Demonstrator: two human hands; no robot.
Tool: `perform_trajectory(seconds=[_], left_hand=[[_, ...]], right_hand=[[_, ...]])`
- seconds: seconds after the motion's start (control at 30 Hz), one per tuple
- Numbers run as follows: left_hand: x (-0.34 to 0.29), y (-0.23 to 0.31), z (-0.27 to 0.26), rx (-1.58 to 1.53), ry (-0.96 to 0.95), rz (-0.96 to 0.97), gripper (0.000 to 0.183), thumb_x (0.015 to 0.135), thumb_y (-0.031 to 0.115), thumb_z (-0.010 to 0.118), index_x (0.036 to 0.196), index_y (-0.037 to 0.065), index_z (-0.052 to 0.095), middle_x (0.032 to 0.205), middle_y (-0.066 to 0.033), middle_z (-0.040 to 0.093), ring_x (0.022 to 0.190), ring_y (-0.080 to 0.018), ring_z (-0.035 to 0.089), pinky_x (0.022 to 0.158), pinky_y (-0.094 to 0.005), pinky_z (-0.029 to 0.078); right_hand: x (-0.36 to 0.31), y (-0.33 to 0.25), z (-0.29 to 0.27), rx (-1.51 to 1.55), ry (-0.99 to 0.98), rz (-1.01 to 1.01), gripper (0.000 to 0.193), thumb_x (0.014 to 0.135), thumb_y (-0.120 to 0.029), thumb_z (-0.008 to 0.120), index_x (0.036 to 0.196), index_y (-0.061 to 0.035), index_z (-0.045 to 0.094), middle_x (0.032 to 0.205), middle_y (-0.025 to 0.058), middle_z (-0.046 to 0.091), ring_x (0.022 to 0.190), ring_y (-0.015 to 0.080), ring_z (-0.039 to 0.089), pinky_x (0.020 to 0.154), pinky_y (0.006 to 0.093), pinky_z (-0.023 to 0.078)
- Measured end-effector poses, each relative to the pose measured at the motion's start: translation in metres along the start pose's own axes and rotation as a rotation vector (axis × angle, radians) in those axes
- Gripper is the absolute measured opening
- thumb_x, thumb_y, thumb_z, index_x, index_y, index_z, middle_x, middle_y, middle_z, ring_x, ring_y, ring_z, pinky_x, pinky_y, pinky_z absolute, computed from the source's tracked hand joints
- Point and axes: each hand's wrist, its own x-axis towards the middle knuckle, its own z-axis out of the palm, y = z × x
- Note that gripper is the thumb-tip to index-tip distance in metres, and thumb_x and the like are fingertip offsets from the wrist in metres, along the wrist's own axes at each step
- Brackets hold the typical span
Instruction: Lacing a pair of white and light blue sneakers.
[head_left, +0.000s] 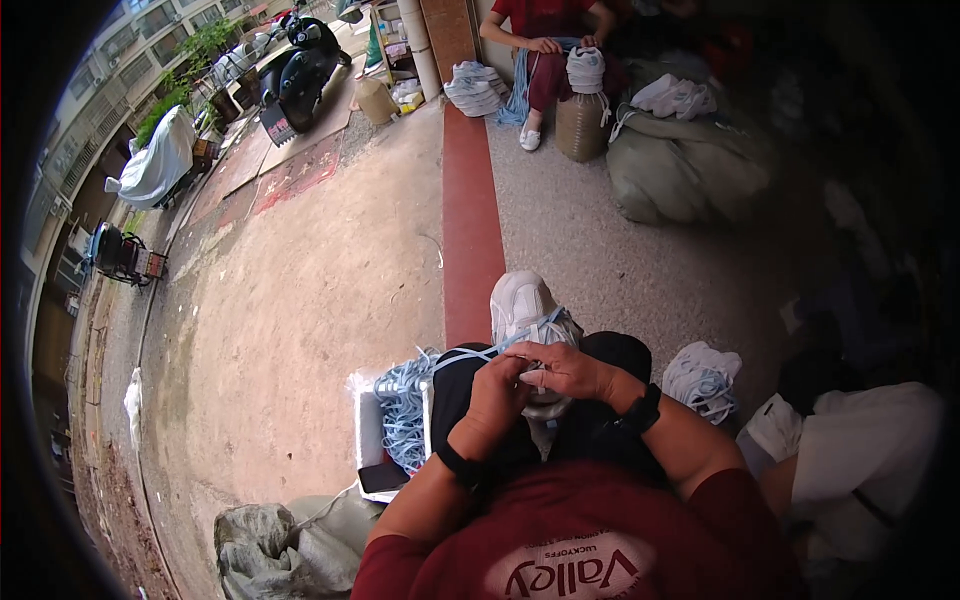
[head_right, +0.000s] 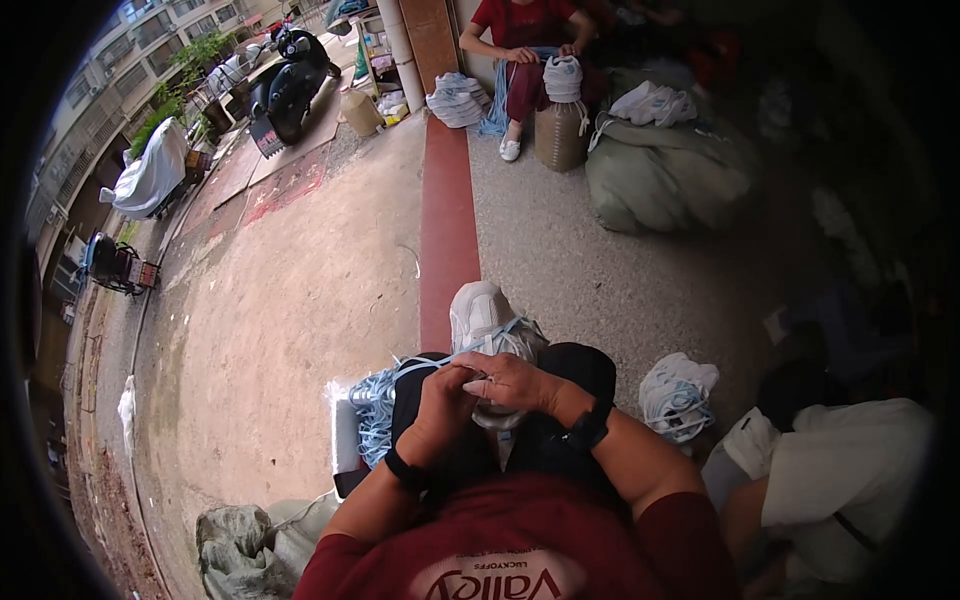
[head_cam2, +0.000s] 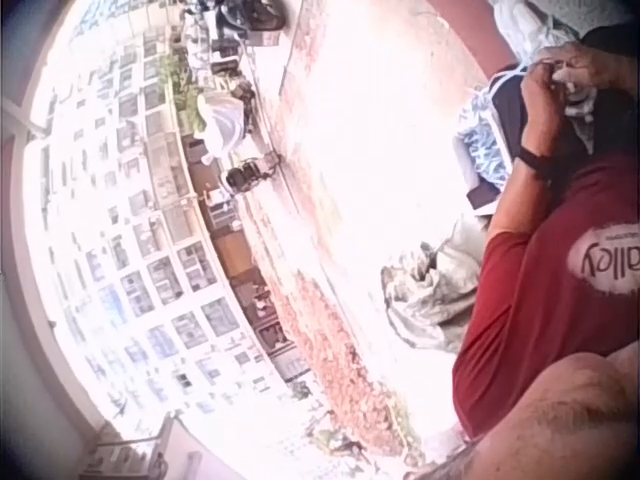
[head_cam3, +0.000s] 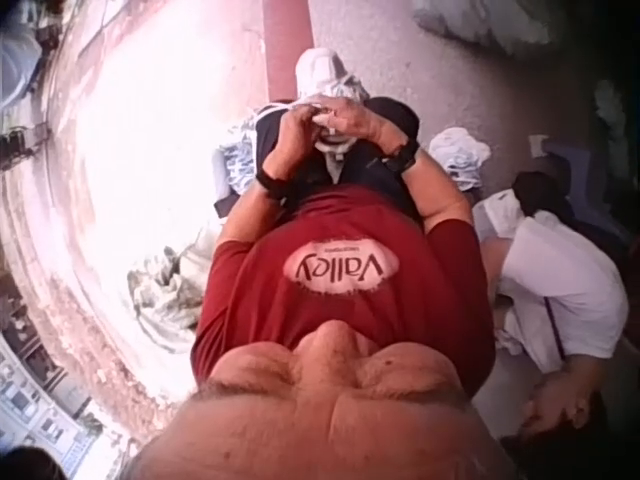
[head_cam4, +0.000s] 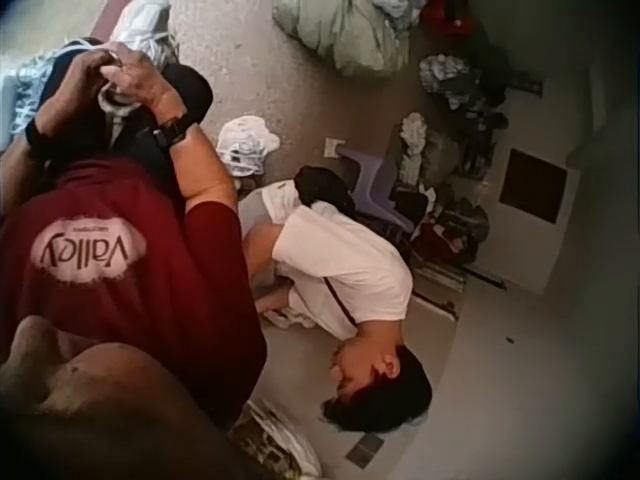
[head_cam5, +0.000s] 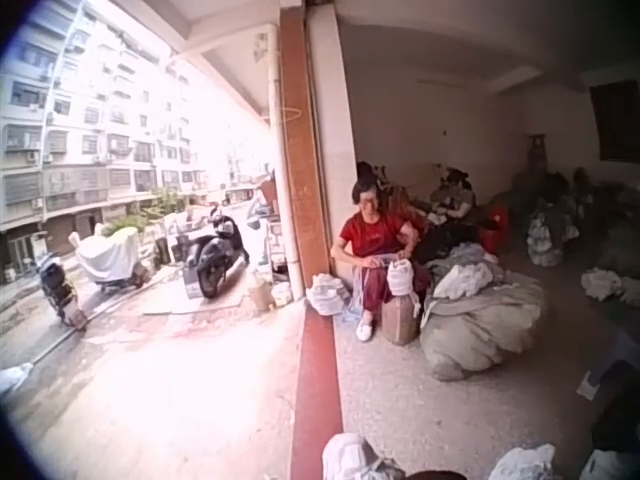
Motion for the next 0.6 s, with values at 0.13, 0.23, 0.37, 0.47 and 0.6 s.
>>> perform_trajectory(seconds=[0.13,0.23,0.37,0.47,0.6], left_hand=[[-0.003,0.002,-0.004,-0.375,-0.082,-0.238,0.013,0.074,0.000,0.062,0.088,-0.001,0.061,0.079,-0.0101,0.065,0.073,-0.0203,0.063,0.066,-0.0284,0.049],[-0.007,0.000,-0.025,-0.597,-0.082,-0.391,0.007,0.081,0.005,0.065,0.083,0.000,0.062,0.074,0.0008,0.060,0.070,-0.0046,0.053,0.062,-0.0197,0.043],[-0.019,-0.016,-0.051,-0.588,0.062,-0.412,0.007,0.082,0.008,0.066,0.081,0.001,0.064,0.072,0.0019,0.059,0.066,-0.0044,0.050,0.061,-0.0182,0.041],[-0.031,-0.029,-0.067,-0.515,0.139,-0.384,0.008,0.082,0.008,0.065,0.081,0.001,0.065,0.071,0.0022,0.059,0.066,-0.0046,0.051,0.060,-0.0191,0.042],[-0.050,-0.044,-0.084,-0.507,0.086,-0.473,0.007,0.081,0.008,0.067,0.081,0.001,0.065,0.070,0.0019,0.061,0.066,-0.0052,0.053,0.061,-0.0201,0.043]], right_hand=[[-0.001,-0.002,-0.010,-0.341,-0.078,0.151,0.016,0.080,-0.017,0.059,0.088,-0.0042,0.062,0.081,0.0165,0.062,0.077,0.0319,0.061,0.070,0.0372,0.048],[0.002,-0.004,-0.024,-0.481,-0.104,0.182,0.014,0.079,-0.017,0.061,0.080,-0.0032,0.063,0.075,0.0154,0.062,0.073,0.0307,0.061,0.066,0.0362,0.047],[0.012,0.000,-0.029,-0.383,0.009,0.209,0.013,0.079,-0.015,0.063,0.076,-0.0022,0.061,0.067,0.0135,0.058,0.063,0.0251,0.056,0.060,0.0343,0.044],[0.019,0.005,-0.029,-0.284,0.105,0.216,0.013,0.081,-0.011,0.060,0.073,-0.0007,0.059,0.063,0.0071,0.053,0.059,0.0157,0.050,0.058,0.0297,0.042],[0.023,0.004,-0.031,-0.202,0.223,0.156,0.016,0.084,-0.008,0.057,0.070,0.0002,0.056,0.060,-0.0013,0.050,0.058,0.0081,0.045,0.055,0.0250,0.039]])
